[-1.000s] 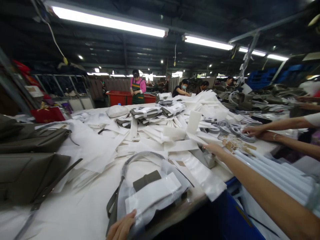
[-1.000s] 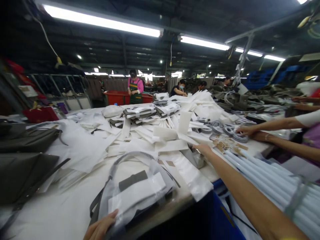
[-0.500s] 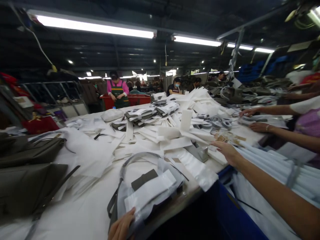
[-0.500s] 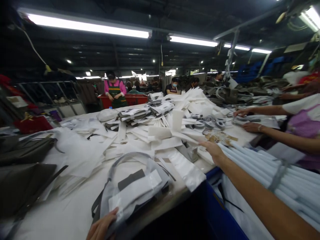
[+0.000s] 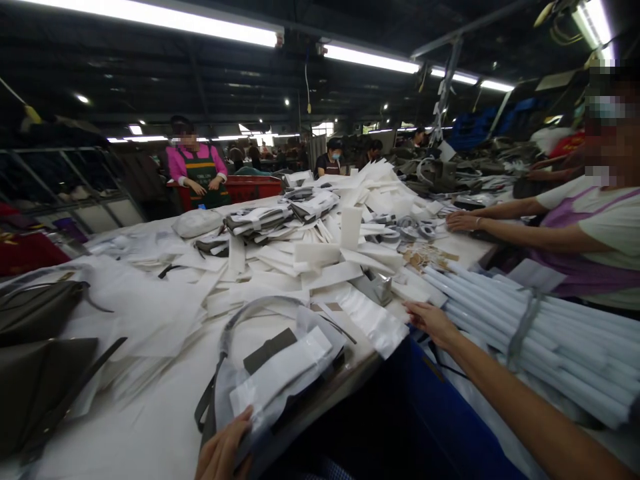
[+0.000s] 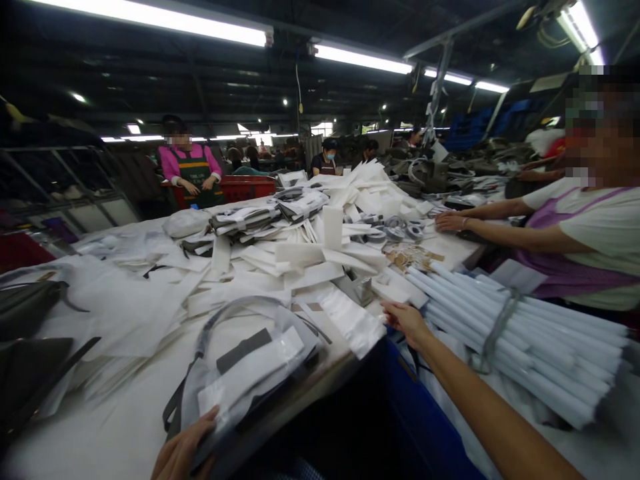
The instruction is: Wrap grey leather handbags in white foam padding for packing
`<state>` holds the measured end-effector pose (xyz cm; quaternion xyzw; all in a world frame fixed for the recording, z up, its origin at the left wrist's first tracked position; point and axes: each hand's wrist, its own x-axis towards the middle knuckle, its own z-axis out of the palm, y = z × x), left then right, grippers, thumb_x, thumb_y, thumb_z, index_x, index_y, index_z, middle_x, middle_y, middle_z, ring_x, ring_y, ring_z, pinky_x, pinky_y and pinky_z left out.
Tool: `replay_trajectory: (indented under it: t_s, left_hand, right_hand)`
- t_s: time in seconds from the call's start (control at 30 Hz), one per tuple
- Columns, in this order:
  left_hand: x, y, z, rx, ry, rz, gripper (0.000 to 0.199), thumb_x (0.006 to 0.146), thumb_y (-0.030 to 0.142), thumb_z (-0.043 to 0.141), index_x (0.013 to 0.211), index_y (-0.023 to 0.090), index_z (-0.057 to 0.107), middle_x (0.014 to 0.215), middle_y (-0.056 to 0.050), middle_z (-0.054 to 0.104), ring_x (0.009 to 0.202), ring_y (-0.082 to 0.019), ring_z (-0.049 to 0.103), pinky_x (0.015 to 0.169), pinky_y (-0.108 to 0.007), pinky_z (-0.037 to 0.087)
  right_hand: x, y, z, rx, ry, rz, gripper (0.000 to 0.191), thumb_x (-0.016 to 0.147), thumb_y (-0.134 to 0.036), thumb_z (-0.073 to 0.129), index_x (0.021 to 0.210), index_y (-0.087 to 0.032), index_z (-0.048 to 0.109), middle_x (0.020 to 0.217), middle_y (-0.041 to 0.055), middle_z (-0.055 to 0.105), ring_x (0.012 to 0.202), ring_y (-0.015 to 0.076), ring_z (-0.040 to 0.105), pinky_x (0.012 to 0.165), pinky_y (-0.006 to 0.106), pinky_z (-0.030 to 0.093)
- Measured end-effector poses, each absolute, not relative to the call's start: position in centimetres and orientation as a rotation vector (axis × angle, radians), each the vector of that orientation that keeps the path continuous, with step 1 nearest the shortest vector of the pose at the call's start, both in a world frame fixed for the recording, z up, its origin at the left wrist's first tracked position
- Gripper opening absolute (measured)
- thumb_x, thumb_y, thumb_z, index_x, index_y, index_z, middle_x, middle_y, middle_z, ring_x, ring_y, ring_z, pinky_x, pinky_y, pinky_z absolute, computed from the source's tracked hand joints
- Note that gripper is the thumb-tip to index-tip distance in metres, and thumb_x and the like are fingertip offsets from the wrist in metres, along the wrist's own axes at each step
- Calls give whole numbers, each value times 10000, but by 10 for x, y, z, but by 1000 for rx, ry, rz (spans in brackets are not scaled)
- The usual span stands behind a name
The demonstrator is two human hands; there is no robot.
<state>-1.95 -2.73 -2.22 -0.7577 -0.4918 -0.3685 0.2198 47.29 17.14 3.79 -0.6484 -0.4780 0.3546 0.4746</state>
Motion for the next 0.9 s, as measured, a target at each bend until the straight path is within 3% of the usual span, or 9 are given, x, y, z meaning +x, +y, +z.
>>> replay_trajectory:
  t_s: [0.23,0.4,0.47,0.57,0.67,0.9]
  left_hand:
    - [-16,-32,-26,-2048,-1427,-1012,301,960,174,560,1258,202,596,1129,-11,742,971,-201,674,899,-307,516]
    - [-10,-34,-21,-2036,-1443,-1042,263,985,203,532,1235,178,611,1136,-22,736,969,-207,660,903,-314,499]
    - [-8,-34,-19,-2036,-1446,-1062,261,992,208,520,1233,173,615,1142,-27,735,968,-208,657,907,-314,495]
    - [-6,-34,-16,-2039,-1470,-1089,263,998,222,515,1238,176,614,1153,-32,730,982,-212,653,918,-311,492]
    - [-4,-34,-15,-2052,-1498,-1127,268,990,211,525,1241,168,610,1162,-46,726,1006,-220,650,942,-322,491]
    - [3,-40,-8,-2067,-1600,-1206,268,957,116,533,1207,170,612,1203,-68,709,1077,-231,635,982,-356,497]
  right_hand:
    - [490,193,46,-1904,-1469,367,268,819,-412,596,749,-196,740,686,52,717,619,190,642,556,275,427]
    - [502,165,76,-1948,-1792,-58,291,916,-331,499,938,-222,768,991,93,744,817,240,659,612,302,375]
    - [504,150,91,-1914,-1940,-150,275,932,-283,498,980,-239,765,1013,85,741,839,234,657,657,308,389]
    - [501,133,119,-1646,-2334,-418,291,928,-146,497,1037,-237,751,991,69,747,862,209,662,765,306,429]
    - [482,121,150,-1095,-2677,-712,327,930,-60,470,1070,-202,730,978,69,749,865,194,671,823,307,459]
    - [370,101,189,-464,-2889,-404,181,991,-202,516,1015,-203,696,861,43,725,755,159,641,761,292,450]
